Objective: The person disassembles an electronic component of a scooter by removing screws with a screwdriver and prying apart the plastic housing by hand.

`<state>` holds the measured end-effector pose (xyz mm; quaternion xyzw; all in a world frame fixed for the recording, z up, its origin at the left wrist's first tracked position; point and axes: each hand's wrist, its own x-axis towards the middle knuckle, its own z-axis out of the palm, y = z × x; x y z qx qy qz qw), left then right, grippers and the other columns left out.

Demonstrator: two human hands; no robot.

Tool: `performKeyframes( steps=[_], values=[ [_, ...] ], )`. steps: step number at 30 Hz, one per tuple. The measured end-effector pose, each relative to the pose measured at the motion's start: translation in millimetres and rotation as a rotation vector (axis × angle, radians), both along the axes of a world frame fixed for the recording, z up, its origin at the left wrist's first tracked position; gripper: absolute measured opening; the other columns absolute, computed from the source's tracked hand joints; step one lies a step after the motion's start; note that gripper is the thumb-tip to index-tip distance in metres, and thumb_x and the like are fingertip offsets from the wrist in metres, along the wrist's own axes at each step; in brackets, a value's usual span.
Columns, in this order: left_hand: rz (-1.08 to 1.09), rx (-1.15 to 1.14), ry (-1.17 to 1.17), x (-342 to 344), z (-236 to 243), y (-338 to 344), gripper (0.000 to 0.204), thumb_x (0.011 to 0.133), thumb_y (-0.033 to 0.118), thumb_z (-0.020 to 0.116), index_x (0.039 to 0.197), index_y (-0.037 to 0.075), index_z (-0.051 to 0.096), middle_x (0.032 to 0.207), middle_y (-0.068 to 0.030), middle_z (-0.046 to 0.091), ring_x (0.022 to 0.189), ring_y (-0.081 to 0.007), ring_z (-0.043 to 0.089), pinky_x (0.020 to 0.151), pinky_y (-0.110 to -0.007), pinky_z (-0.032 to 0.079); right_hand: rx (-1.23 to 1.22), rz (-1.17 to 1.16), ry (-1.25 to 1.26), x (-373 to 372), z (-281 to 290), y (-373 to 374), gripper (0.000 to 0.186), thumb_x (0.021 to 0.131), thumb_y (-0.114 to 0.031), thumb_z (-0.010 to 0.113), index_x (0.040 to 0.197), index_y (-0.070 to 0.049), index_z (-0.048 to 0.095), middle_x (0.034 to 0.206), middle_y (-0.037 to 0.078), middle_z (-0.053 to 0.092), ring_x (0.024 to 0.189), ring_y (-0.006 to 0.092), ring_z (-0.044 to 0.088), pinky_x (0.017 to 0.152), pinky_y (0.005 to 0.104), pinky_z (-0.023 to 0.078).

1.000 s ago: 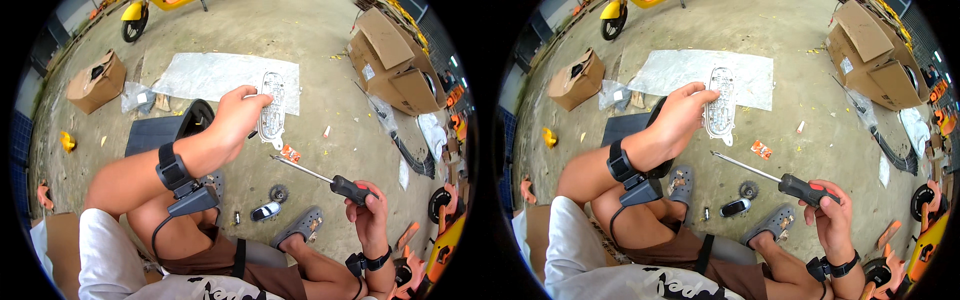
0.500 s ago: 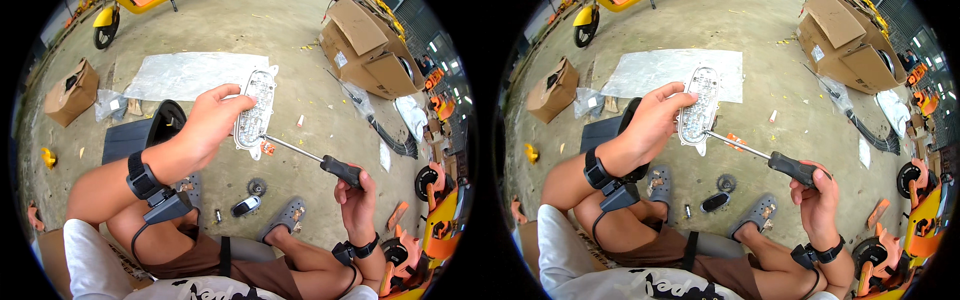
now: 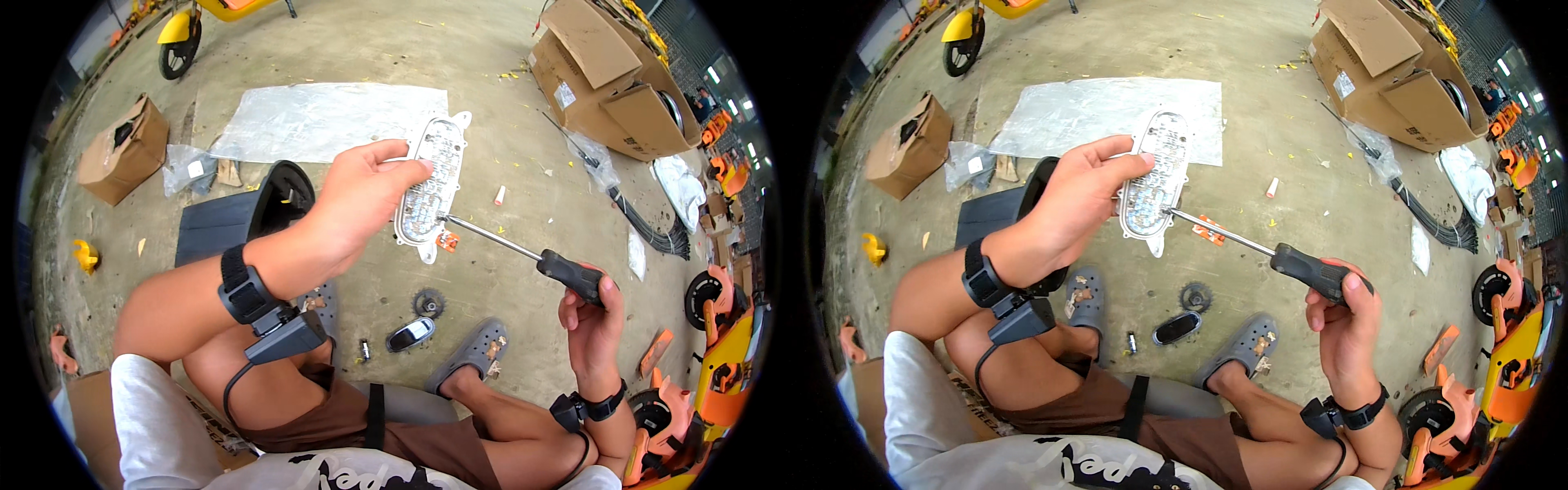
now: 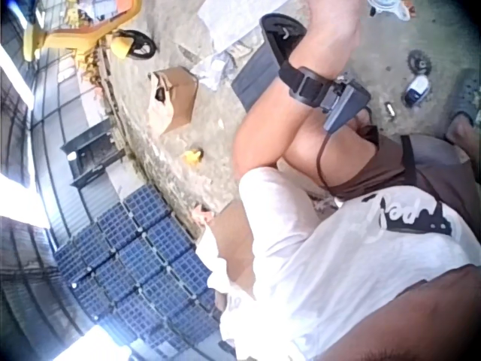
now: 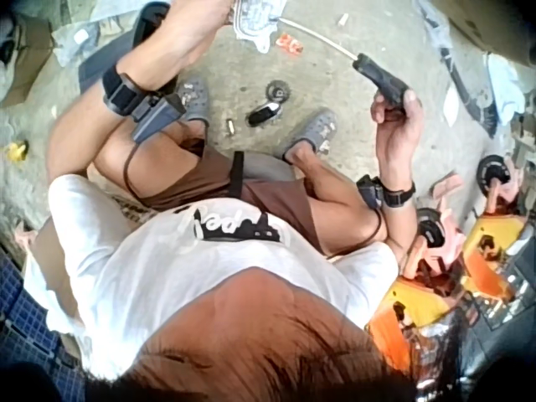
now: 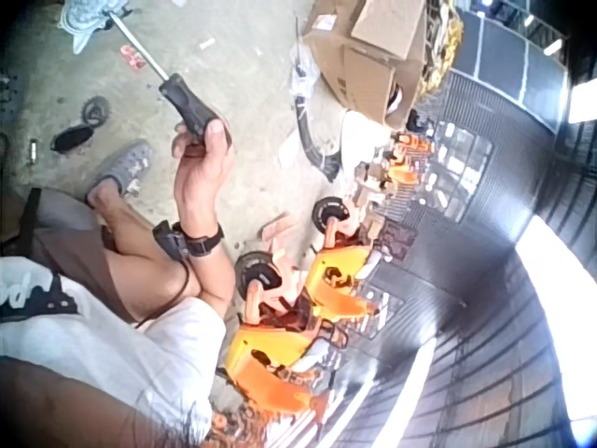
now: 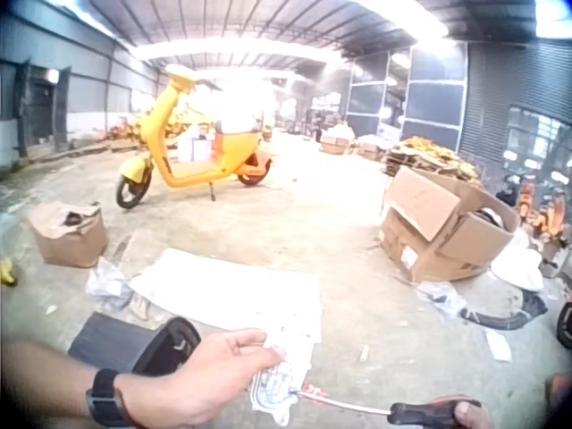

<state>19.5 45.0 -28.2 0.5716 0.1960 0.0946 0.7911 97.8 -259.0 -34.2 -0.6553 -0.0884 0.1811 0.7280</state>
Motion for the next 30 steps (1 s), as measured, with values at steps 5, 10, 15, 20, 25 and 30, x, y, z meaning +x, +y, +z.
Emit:
performKeyframes(
  steps=[5,10,15,20,25,30],
  values=[
    [0.019,0.023,0.010,-1.1,-1.0,0.0,0.021,0.096,0.012,0.058,0.112,-0.001,0.062,0.097,-0.0061,0.070,0.081,-0.0098,0.067,0.071,-0.025,0.054,-0.011,0.006,-0.028,-3.4,4.1,4.5,0.049,0.091,-0.042,0.061,0.112,0.002,0.062,0.075,0.011,0.065,0.051,0.0135,0.050,0.049,0.0253,0.040],
    [0.015,0.014,0.005,-2.0,0.1,-0.6,0.019,0.096,0.011,0.057,0.110,-0.001,0.062,0.095,-0.0063,0.070,0.080,-0.0098,0.067,0.071,-0.025,0.054,-0.022,0.046,-0.101,-5.4,6.9,4.3,0.048,0.090,-0.039,0.063,0.113,0.003,0.061,0.077,0.012,0.066,0.053,0.0131,0.052,0.050,0.0239,0.042],
    [-0.015,-0.036,-0.007,-3.0,2.9,1.2,0.018,0.097,0.011,0.055,0.108,-0.001,0.062,0.095,-0.0068,0.070,0.081,-0.0101,0.067,0.072,-0.026,0.054,-0.012,0.073,-0.168,-5.1,6.1,2.1,0.051,0.089,-0.038,0.066,0.113,0.006,0.060,0.083,0.012,0.066,0.062,0.0144,0.059,0.049,0.0241,0.044],
    [-0.053,-0.047,0.003,-4.5,4.4,2.8,0.021,0.098,0.012,0.054,0.111,-0.003,0.060,0.100,-0.0088,0.069,0.085,-0.0110,0.067,0.076,-0.028,0.055,-0.003,0.074,-0.203,-5.8,5.6,-0.3,0.053,0.087,-0.037,0.068,0.114,0.008,0.059,0.087,0.013,0.067,0.070,0.0160,0.064,0.049,0.0248,0.045],
    [-0.059,-0.090,-0.021,-4.7,1.4,4.3,0.023,0.098,0.011,0.053,0.115,-0.004,0.059,0.104,-0.0106,0.069,0.089,-0.0129,0.067,0.080,-0.029,0.055,-0.013,0.107,-0.226,-7.0,4.6,-0.9,0.054,0.087,-0.037,0.069,0.114,0.008,0.059,0.088,0.014,0.067,0.072,0.0172,0.065,0.049,0.0251,0.046],
    [-0.058,-0.097,-0.013,-5.5,5.2,4.0,0.023,0.098,0.011,0.053,0.114,-0.004,0.059,0.103,-0.0104,0.069,0.090,-0.0132,0.067,0.080,-0.029,0.055,-0.014,0.100,-0.234,-7.1,4.3,0.4,0.054,0.087,-0.037,0.069,0.114,0.009,0.059,0.087,0.015,0.067,0.070,0.0177,0.064,0.049,0.0254,0.046]
  ],
)
